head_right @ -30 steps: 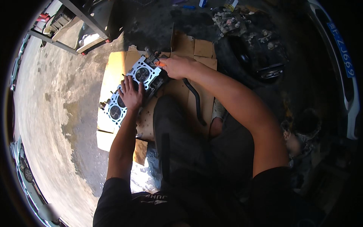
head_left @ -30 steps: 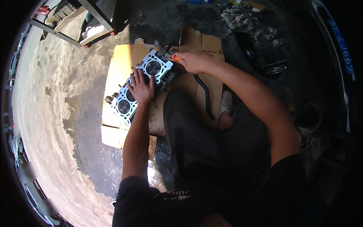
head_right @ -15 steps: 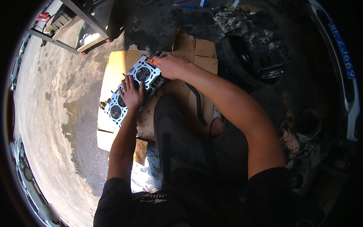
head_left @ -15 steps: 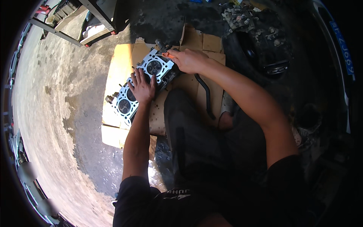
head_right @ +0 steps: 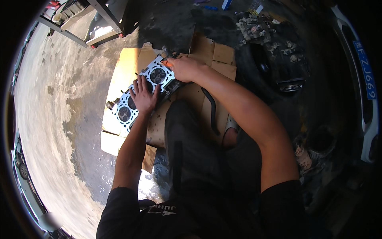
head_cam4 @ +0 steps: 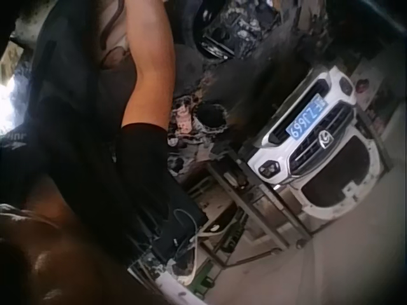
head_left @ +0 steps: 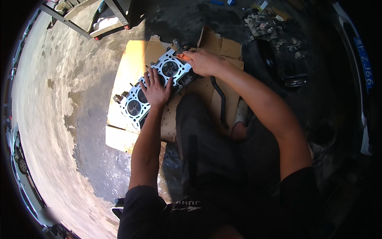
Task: The person cleans a metal engine block by first washing a tool in a tray of water, then using a screwdriver to scrape residue from the block's surface, and finally spraying a cleaning agent into the cylinder openings.
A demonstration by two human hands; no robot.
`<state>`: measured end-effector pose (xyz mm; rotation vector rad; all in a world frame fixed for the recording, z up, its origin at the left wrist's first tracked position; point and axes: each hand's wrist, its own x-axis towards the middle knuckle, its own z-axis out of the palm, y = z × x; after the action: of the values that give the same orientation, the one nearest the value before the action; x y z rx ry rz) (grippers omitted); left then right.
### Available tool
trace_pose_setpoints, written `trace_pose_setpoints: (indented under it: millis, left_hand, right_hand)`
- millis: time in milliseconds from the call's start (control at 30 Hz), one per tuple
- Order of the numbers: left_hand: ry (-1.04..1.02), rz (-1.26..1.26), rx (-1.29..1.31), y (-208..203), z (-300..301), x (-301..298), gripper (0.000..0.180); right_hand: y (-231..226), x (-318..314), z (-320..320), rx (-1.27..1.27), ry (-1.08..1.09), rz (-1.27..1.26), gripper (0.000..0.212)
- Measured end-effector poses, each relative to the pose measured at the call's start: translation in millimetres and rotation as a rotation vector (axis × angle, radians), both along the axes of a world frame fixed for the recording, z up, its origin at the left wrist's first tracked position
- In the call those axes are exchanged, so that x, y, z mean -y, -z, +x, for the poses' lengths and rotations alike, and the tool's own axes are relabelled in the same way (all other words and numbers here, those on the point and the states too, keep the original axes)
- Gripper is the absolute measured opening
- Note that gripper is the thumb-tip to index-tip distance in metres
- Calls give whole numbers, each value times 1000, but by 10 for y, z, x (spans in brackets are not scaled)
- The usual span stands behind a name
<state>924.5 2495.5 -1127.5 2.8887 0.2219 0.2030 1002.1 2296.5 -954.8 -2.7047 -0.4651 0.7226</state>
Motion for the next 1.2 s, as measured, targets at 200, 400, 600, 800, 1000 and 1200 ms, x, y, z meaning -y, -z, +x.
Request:
trace_pose_setpoints:
  millis: [200, 400, 600, 800, 1000, 1200]
  left_hand:
    - [5, -6, 9, 31, -5, -37, 86]
    - [12, -6, 23, 36, -9, -27, 85]
    - [16, -16, 27, 44, 13, -10, 84]
    - [22, -14, 38, 28, 12, -8, 84]
    - [34, -13, 29, 28, -14, -28, 87]
    - [28, 9, 14, 30, -18, -32, 89]
  right_hand:
    - [-57, 8, -90, 79, -21, -56, 48]
    - [-388, 220, -254, -9, -117, -139, 48]
    - [-292, 297, -309, 66, -118, -89, 47]
    - [-156, 383, -294, 147, -158, -18, 45]
    - [-248, 324, -295, 25, -106, -25, 46]
    - [-362, 261, -379, -17, -153, -109, 46]
